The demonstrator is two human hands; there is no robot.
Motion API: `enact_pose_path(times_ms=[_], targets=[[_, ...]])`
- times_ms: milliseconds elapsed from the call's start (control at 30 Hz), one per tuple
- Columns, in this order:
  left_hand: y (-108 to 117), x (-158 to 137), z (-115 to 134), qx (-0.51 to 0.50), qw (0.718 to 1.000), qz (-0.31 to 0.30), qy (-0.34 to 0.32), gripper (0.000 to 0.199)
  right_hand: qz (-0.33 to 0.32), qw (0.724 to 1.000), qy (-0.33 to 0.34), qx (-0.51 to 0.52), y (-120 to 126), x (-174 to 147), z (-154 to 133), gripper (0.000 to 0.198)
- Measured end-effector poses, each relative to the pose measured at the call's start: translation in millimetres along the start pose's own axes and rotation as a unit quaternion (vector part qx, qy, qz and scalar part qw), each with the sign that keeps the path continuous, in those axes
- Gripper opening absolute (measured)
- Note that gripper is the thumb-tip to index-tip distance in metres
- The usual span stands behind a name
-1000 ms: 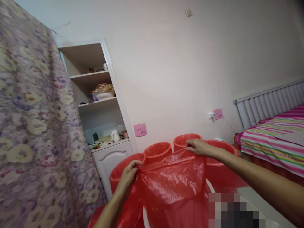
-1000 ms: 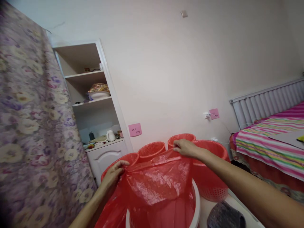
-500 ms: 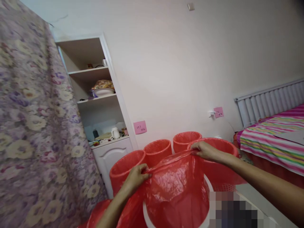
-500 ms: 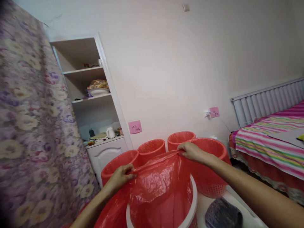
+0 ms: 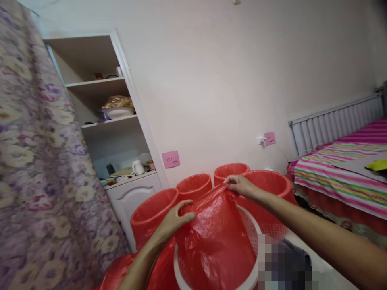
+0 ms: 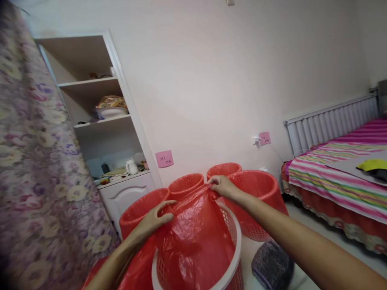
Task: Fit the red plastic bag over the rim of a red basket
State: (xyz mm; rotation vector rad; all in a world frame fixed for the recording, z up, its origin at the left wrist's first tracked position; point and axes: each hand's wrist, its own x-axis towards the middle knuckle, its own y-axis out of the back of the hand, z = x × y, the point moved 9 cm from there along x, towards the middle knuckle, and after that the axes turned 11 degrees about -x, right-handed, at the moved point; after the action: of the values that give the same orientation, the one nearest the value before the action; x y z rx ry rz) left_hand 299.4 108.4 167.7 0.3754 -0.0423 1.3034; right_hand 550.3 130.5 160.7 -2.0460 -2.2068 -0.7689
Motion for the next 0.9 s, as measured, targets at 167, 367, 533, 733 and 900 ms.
enact_pose_path(times_ms=[167, 367, 533, 733, 900], targets=[[-17, 7, -5, -0.060, 0.998, -0.020, -0.002, 0.026, -0.013, 0.998, -0.007, 0.064, -24, -2, -18, 0.010], [-54, 6, 1, -0.156, 0.986, -0.032, -0.052, 0.048, -0.035, 0.996, -0.015, 0.075, -72, 1, -29, 0.020], [-67, 9, 1, -0.146, 0.986, -0.018, -0.076, 0.065, -0.028, 0.997, 0.025, 0.071, -71, -2, -39, 0.016], [-59, 10, -1, -0.115, 0.990, 0.019, -0.082, 0.038, -0.109, 0.991, 0.058, 0.046, -61, -37, -22, 0.094], [-83, 14, 3, -0.091, 0.990, 0.012, -0.107, 0.037, -0.145, 0.983, 0.114, -0.009, -98, -44, -1, 0.096]])
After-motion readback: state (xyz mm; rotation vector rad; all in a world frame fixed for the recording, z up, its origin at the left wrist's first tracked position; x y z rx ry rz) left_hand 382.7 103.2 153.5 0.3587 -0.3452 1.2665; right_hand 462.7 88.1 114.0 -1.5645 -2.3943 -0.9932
